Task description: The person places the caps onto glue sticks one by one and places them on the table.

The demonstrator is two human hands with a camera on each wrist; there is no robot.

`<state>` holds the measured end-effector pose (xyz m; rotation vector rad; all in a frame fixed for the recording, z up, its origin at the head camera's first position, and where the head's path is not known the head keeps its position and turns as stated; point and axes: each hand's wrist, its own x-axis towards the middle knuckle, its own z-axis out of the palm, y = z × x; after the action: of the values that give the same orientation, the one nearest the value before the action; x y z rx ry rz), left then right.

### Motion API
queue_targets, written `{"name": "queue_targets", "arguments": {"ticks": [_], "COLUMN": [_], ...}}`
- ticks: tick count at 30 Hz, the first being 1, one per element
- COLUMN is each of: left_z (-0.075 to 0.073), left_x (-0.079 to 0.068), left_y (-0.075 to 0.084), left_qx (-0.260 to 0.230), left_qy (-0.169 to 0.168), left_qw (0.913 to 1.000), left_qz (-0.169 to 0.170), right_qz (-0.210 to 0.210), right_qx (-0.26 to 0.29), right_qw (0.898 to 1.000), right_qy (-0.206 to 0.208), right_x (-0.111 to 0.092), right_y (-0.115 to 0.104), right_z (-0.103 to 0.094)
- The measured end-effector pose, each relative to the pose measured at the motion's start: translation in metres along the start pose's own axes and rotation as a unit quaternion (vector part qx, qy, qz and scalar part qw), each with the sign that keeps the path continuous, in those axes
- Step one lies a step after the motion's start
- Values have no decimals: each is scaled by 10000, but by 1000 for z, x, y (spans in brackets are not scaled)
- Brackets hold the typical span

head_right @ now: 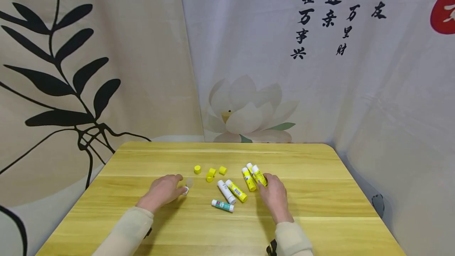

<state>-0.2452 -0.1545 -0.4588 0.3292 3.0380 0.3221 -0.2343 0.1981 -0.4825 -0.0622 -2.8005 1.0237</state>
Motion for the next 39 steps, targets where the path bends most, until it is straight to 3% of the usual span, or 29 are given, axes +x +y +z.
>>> {"name": "queue_targets", "arguments": {"ticks": [18,31,39], "left_z": [-7,-8,-5], "left_x": [17,25,33], "left_y": [-1,7,8], "left_qx": [-39,8,252], "left_qy": [35,-46,39], "left_qw": [9999,9998,9993], "left_qz": [94,189,261], "right_qz": [-195,-243,-352], "right_qx": [139,256,296], "right_qw": [9997,9992,9987], "right_qy": [104,164,221], "right_x": [-6,-14,-18], "right_y": [-12,-17,-14], "right_z": [4,8,11]}}
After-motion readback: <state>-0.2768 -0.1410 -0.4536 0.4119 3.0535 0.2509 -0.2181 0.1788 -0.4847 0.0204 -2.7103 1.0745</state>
